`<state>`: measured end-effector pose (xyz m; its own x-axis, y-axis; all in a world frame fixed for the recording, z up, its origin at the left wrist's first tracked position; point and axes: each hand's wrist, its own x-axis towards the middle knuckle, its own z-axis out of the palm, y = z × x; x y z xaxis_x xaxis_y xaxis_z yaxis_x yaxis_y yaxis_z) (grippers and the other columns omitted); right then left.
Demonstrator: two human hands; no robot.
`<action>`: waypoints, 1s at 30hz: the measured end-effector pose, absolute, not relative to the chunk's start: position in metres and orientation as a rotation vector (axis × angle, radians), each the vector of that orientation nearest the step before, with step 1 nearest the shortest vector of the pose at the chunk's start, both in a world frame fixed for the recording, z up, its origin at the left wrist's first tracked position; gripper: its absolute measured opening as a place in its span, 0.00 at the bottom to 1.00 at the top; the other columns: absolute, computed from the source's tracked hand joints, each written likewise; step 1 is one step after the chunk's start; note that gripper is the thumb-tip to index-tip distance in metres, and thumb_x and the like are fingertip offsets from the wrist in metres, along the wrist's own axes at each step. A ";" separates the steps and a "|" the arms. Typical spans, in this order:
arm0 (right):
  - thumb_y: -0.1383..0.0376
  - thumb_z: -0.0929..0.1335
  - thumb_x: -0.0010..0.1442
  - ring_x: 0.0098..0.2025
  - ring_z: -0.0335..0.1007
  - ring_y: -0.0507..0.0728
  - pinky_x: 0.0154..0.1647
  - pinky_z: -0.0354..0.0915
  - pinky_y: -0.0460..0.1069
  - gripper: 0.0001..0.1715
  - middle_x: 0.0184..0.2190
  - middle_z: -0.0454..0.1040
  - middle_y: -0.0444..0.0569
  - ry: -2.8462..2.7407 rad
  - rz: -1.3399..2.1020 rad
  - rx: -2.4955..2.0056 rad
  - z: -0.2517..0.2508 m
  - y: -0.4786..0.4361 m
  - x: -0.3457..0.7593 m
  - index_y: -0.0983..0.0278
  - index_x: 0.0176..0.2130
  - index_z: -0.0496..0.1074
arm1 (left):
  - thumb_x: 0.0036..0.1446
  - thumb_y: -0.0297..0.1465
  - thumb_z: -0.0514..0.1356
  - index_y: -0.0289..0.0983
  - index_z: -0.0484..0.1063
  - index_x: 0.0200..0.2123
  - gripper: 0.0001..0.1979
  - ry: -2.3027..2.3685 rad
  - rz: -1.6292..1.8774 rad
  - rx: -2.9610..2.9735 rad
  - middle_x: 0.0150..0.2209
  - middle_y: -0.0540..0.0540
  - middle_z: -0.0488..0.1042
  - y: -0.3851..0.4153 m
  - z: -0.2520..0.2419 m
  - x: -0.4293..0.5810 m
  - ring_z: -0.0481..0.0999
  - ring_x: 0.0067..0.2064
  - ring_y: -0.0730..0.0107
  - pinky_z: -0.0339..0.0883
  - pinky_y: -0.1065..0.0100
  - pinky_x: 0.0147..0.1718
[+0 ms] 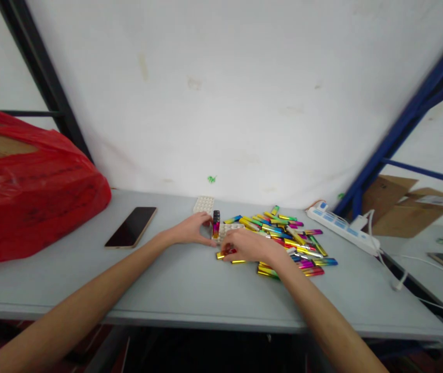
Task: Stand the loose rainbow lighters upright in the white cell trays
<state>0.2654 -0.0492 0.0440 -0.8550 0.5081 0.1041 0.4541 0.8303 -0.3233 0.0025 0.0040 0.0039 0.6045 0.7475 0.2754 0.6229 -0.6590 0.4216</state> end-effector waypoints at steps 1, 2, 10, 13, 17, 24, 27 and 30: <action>0.69 0.79 0.60 0.39 0.76 0.57 0.44 0.65 0.49 0.04 0.37 0.82 0.48 -2.832 0.421 -0.747 0.043 -0.049 0.264 0.63 0.38 0.84 | 0.45 0.67 0.69 0.39 0.76 0.43 0.39 1.118 0.629 2.550 0.45 0.41 0.78 0.004 0.004 0.002 0.78 0.46 0.48 0.71 0.57 0.48; 0.70 0.78 0.61 0.40 0.76 0.57 0.45 0.65 0.49 0.03 0.38 0.83 0.49 -2.826 0.418 -0.748 0.043 -0.050 0.263 0.63 0.39 0.83 | 0.46 0.67 0.69 0.39 0.76 0.43 0.39 1.120 0.630 2.549 0.45 0.41 0.79 0.004 0.004 0.002 0.78 0.46 0.48 0.71 0.57 0.48; 0.62 0.63 0.79 0.35 0.73 0.55 0.41 0.63 0.48 0.13 0.33 0.80 0.45 -2.564 0.539 -0.913 0.054 -0.046 0.272 0.62 0.46 0.77 | 0.44 0.66 0.72 0.39 0.76 0.43 0.38 1.139 0.628 2.552 0.44 0.42 0.79 0.005 0.003 0.001 0.78 0.46 0.49 0.71 0.57 0.48; 0.61 0.62 0.79 0.36 0.73 0.55 0.41 0.62 0.48 0.19 0.34 0.80 0.46 -2.449 0.482 -0.979 0.051 -0.037 0.274 0.62 0.41 0.78 | 0.43 0.64 0.73 0.39 0.76 0.44 0.38 1.131 0.633 2.538 0.44 0.42 0.79 0.004 0.004 0.001 0.78 0.46 0.48 0.72 0.57 0.48; 0.51 0.68 0.73 0.29 0.70 0.54 0.36 0.61 0.47 0.19 0.26 0.77 0.42 -2.194 0.581 -1.085 0.044 -0.026 0.277 0.62 0.43 0.80 | 0.43 0.63 0.73 0.39 0.77 0.44 0.37 1.135 0.626 2.537 0.44 0.42 0.80 0.004 0.004 0.001 0.79 0.46 0.48 0.72 0.57 0.48; 0.34 0.64 0.67 0.28 0.60 0.53 0.30 0.56 0.48 0.36 0.23 0.64 0.40 -1.947 0.755 -1.041 0.033 -0.018 0.270 0.60 0.27 0.64 | 0.43 0.62 0.74 0.38 0.77 0.45 0.38 1.139 0.625 2.539 0.46 0.40 0.80 0.005 0.004 0.001 0.79 0.48 0.46 0.73 0.55 0.49; 0.36 0.61 0.71 0.30 0.67 0.54 0.32 0.64 0.48 0.33 0.27 0.70 0.41 -1.884 1.012 -0.893 0.032 -0.022 0.264 0.61 0.35 0.67 | 0.43 0.62 0.74 0.39 0.77 0.46 0.38 1.135 0.643 2.551 0.46 0.40 0.80 0.005 0.003 0.001 0.79 0.48 0.46 0.73 0.55 0.49; 0.36 0.62 0.70 0.26 0.66 0.53 0.28 0.66 0.48 0.31 0.27 0.69 0.39 -1.817 1.200 -0.850 0.031 -0.028 0.258 0.60 0.42 0.68 | 0.43 0.62 0.74 0.39 0.76 0.45 0.38 1.131 0.648 2.564 0.45 0.41 0.80 0.005 0.002 0.001 0.79 0.47 0.47 0.73 0.56 0.48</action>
